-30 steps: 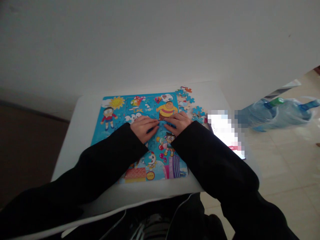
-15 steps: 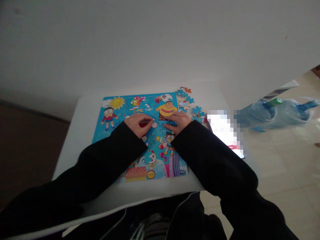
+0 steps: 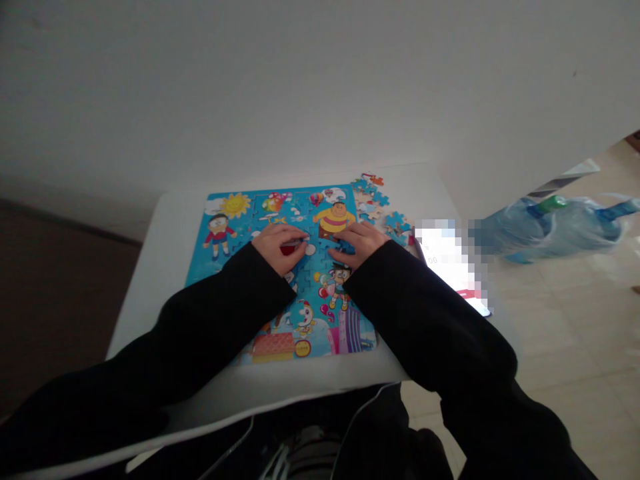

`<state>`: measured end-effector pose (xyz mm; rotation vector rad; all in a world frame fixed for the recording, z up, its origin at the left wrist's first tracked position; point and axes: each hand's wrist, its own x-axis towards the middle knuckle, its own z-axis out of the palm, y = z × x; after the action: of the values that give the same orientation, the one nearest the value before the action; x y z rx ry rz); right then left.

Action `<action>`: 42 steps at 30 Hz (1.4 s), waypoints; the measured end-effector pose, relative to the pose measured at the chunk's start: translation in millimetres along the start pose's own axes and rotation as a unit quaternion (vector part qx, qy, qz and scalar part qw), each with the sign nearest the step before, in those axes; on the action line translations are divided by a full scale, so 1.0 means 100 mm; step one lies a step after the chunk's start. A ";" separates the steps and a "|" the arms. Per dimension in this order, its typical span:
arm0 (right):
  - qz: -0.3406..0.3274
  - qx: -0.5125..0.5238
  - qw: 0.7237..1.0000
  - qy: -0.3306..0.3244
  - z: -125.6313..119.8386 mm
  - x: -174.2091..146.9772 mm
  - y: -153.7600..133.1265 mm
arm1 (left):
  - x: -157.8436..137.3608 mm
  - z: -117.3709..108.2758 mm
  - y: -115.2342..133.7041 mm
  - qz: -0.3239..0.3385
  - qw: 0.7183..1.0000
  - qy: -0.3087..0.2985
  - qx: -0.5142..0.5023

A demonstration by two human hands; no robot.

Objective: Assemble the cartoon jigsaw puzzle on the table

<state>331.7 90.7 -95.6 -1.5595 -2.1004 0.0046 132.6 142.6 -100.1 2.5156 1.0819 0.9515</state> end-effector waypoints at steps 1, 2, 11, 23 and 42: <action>0.011 -0.003 1.000 0.011 -0.01 0.01 -0.02 | 0.00 -0.01 0.01 0.000 1.000 -0.001 -0.001; 0.022 -0.004 0.999 0.023 -0.01 0.02 -0.05 | 0.00 -0.01 0.02 0.000 1.000 -0.001 -0.002; 0.081 -0.035 0.996 0.003 0.21 0.27 -0.24 | 0.00 0.00 0.01 0.019 1.000 -0.001 0.001; 0.035 0.093 0.995 -0.021 0.13 0.21 -0.09 | -0.01 0.07 -0.08 0.089 0.995 -0.035 0.032; 0.005 0.009 1.000 0.025 0.19 0.20 -0.11 | 0.00 0.06 -0.05 0.122 0.992 -0.022 0.038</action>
<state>310.4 110.7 -100.6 -1.5435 -2.0475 -0.0114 133.7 146.2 -106.3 2.7656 0.8240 0.9241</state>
